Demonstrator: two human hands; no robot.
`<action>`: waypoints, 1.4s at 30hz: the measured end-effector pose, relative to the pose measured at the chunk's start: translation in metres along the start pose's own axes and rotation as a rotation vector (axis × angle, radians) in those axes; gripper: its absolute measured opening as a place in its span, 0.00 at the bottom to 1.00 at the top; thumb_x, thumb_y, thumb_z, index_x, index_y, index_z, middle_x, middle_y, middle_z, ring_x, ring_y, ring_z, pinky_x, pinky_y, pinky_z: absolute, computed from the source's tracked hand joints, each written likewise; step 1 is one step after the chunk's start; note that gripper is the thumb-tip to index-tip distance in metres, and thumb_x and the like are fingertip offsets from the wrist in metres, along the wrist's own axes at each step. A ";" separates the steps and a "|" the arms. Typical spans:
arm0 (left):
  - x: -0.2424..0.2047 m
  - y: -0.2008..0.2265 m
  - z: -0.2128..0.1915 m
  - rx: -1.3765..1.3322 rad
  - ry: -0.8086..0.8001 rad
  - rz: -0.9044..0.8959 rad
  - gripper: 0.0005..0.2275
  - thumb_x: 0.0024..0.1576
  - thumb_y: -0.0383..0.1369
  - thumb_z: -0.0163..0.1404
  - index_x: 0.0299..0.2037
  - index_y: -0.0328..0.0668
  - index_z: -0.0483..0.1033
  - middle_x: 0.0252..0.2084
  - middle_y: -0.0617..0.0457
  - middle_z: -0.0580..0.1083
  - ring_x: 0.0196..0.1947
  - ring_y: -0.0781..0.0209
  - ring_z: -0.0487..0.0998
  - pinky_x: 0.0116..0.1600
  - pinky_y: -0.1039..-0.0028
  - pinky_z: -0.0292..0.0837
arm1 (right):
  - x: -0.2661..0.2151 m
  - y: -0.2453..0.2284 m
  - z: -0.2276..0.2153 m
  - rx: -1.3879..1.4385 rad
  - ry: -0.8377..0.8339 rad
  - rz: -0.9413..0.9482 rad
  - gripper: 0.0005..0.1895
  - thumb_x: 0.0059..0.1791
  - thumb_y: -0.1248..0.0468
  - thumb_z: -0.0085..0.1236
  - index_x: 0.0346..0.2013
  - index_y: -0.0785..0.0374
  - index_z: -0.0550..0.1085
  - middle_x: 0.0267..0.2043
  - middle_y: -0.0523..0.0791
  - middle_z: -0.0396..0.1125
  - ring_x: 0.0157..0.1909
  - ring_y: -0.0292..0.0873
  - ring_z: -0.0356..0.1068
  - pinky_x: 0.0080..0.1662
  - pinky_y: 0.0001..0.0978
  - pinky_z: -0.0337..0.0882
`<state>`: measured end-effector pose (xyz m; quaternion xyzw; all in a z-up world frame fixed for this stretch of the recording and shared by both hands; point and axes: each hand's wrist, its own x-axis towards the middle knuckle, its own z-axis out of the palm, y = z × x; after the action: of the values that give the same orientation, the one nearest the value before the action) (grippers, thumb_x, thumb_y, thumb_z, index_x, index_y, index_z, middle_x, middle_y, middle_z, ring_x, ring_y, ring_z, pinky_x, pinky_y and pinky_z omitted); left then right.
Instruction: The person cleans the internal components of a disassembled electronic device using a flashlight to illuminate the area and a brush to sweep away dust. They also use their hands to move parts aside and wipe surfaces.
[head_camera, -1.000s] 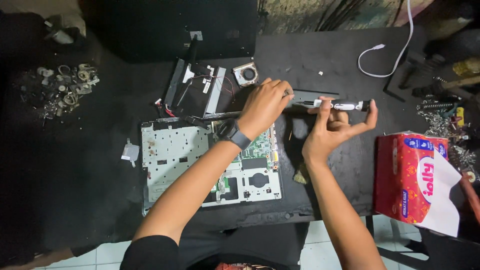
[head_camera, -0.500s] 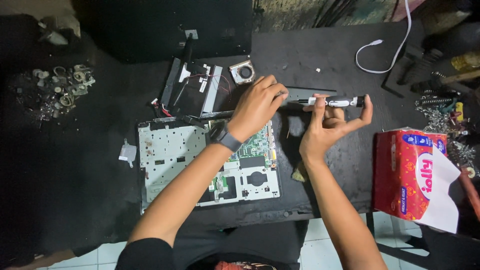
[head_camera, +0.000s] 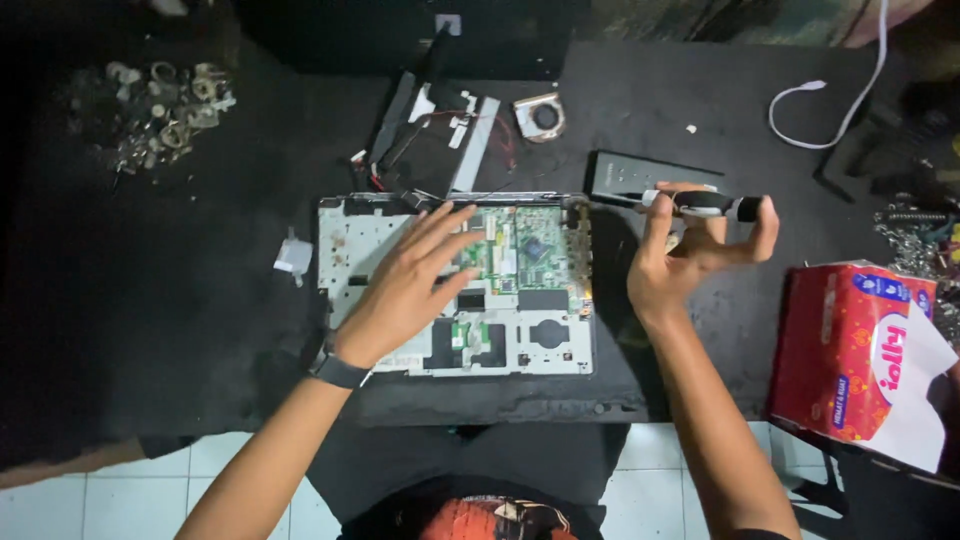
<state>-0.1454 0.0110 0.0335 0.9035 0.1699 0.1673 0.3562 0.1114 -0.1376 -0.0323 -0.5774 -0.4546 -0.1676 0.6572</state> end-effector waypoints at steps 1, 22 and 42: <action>-0.006 0.004 0.000 0.016 -0.022 0.008 0.16 0.60 0.28 0.52 0.58 0.34 0.74 0.66 0.32 0.65 0.68 0.29 0.59 0.69 0.40 0.50 | -0.001 -0.009 0.006 -0.003 -0.053 0.014 0.44 0.58 0.80 0.55 0.73 0.48 0.39 0.48 0.62 0.66 0.42 0.56 0.73 0.44 0.44 0.76; -0.028 -0.019 0.025 0.155 -0.071 0.056 0.20 0.65 0.39 0.44 0.68 0.48 0.66 0.75 0.48 0.55 0.76 0.47 0.47 0.76 0.54 0.39 | -0.064 -0.009 0.029 0.228 -0.701 0.078 0.36 0.49 0.78 0.58 0.64 0.70 0.48 0.45 0.57 0.65 0.25 0.52 0.73 0.26 0.40 0.72; -0.028 -0.018 0.022 0.170 -0.107 0.037 0.20 0.66 0.42 0.41 0.68 0.50 0.66 0.75 0.51 0.56 0.76 0.50 0.49 0.76 0.55 0.38 | -0.054 -0.021 0.035 0.202 -0.735 0.084 0.35 0.50 0.76 0.59 0.65 0.70 0.49 0.39 0.56 0.70 0.24 0.52 0.74 0.26 0.38 0.71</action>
<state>-0.1638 -0.0018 0.0009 0.9411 0.1474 0.1104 0.2837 0.0535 -0.1281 -0.0651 -0.5495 -0.6500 0.1232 0.5103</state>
